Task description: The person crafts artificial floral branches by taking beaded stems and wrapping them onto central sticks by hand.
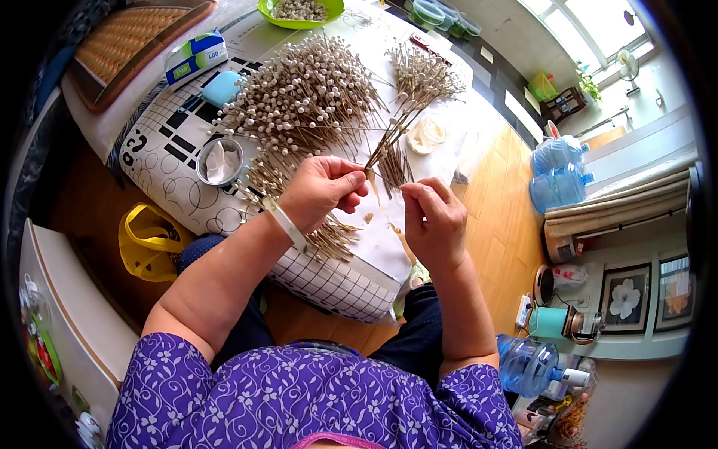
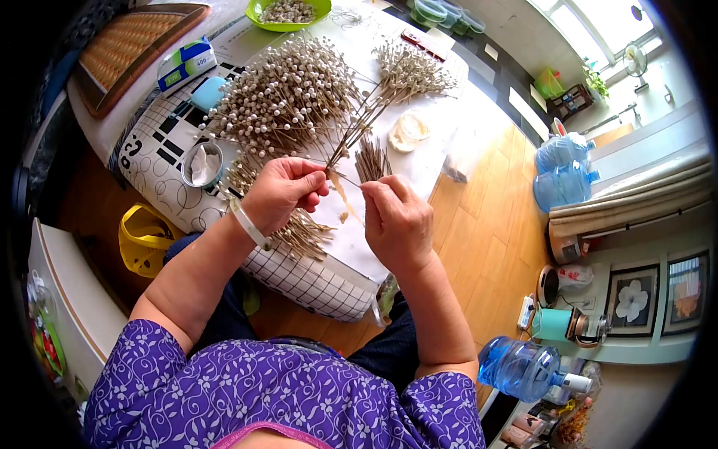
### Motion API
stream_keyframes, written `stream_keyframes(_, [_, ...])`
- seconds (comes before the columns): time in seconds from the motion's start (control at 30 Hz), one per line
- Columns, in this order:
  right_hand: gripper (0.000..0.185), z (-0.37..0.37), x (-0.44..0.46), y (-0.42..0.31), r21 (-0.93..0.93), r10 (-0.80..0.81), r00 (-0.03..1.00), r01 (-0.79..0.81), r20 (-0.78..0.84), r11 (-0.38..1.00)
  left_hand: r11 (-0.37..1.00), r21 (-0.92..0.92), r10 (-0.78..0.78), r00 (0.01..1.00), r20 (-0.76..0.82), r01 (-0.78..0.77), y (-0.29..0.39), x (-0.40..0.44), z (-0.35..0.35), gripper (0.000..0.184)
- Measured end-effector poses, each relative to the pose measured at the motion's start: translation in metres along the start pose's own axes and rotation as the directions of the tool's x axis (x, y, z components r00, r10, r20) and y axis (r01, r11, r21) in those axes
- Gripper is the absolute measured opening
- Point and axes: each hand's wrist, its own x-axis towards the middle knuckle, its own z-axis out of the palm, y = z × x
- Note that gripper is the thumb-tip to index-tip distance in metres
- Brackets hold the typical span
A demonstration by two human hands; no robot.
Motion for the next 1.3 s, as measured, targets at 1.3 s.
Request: stream_keyframes(1.3, [0.007, 0.0056, -0.0054, 0.0098, -0.001, -0.019, 1.0, 0.019, -0.014, 1.0, 0.999, -0.03, -0.031, 1.0, -0.004, 0.031, -0.0044, 0.002, 0.0012, 0.016])
